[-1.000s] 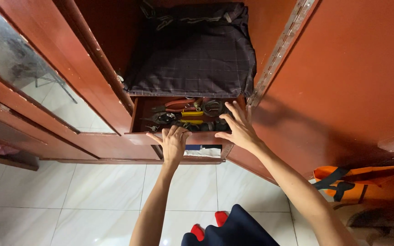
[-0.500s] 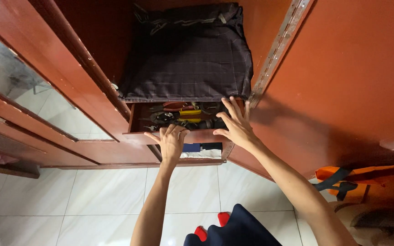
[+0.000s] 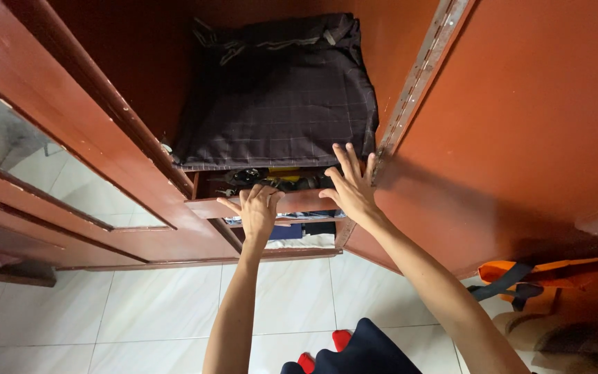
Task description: Repairing a metal clasp or buckle using pliers and then storing tools in a cabinet.
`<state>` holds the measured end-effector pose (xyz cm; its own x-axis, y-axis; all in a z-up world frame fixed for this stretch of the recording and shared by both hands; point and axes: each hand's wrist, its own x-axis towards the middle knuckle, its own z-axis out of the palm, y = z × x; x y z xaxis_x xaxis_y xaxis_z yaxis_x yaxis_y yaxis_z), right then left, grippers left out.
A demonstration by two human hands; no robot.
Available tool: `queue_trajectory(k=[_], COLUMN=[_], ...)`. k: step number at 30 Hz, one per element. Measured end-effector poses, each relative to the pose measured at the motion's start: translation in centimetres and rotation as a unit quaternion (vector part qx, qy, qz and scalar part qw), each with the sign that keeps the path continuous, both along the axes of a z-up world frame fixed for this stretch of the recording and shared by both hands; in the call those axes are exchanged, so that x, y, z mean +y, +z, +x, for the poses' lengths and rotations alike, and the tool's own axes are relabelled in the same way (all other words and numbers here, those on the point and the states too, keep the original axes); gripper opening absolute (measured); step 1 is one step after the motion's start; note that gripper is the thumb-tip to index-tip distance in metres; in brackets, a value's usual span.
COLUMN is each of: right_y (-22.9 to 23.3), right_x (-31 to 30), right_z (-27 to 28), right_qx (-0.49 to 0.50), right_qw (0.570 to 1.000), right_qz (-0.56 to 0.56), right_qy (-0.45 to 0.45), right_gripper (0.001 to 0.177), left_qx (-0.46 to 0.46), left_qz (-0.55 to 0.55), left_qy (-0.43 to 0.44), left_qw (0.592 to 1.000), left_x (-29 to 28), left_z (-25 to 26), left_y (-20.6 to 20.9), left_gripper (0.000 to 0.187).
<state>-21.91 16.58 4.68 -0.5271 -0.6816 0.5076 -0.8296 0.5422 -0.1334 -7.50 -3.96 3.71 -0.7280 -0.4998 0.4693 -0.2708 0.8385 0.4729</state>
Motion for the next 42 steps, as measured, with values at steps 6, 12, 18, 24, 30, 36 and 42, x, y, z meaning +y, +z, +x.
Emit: queue_trajectory(k=[6, 12, 18, 24, 30, 36, 42], right_y=[-0.1, -1.2, -1.2, 1.1, 3.9, 5.7, 5.8], right_x=[-0.2, -0.1, -0.1, -2.2, -6.5, -9.7, -12.8], right_z=[0.7, 1.6, 2.9, 3.5, 3.3, 3.6, 5.1], right_qx=[0.017, 0.006, 0.005, -0.007, 0.006, -0.007, -0.036], right_qw=[1.0, 0.999, 0.999, 0.999, 0.993, 0.981, 0.963], right_qz=[-0.018, -0.022, -0.04, -0.046, -0.076, -0.089, -0.07], right_qy=[-0.013, -0.029, -0.014, 0.02, 0.093, 0.173, 0.258], right_gripper=[0.046, 0.048, 0.057, 0.057, 0.061, 0.061, 0.057], left_qx=[0.021, -0.029, -0.015, 0.005, -0.008, -0.003, 0.006], left_qz=[0.003, 0.002, -0.011, -0.051, -0.02, -0.018, -0.009], left_qy=[-0.008, -0.037, -0.062, -0.034, -0.003, 0.051, 0.119], left_qw=[1.0, 0.999, 0.998, 0.998, 1.0, 0.999, 0.993], left_x=[-0.1, -0.8, -1.9, -2.6, -3.1, -3.3, -3.5], left_z=[0.1, 0.8, 1.9, 2.7, 4.4, 6.7, 10.6], left_y=[-0.4, -1.2, -2.1, -1.5, 3.0, 5.5, 5.2], left_gripper=[0.024, 0.04, 0.051, 0.054, 0.058, 0.061, 0.058])
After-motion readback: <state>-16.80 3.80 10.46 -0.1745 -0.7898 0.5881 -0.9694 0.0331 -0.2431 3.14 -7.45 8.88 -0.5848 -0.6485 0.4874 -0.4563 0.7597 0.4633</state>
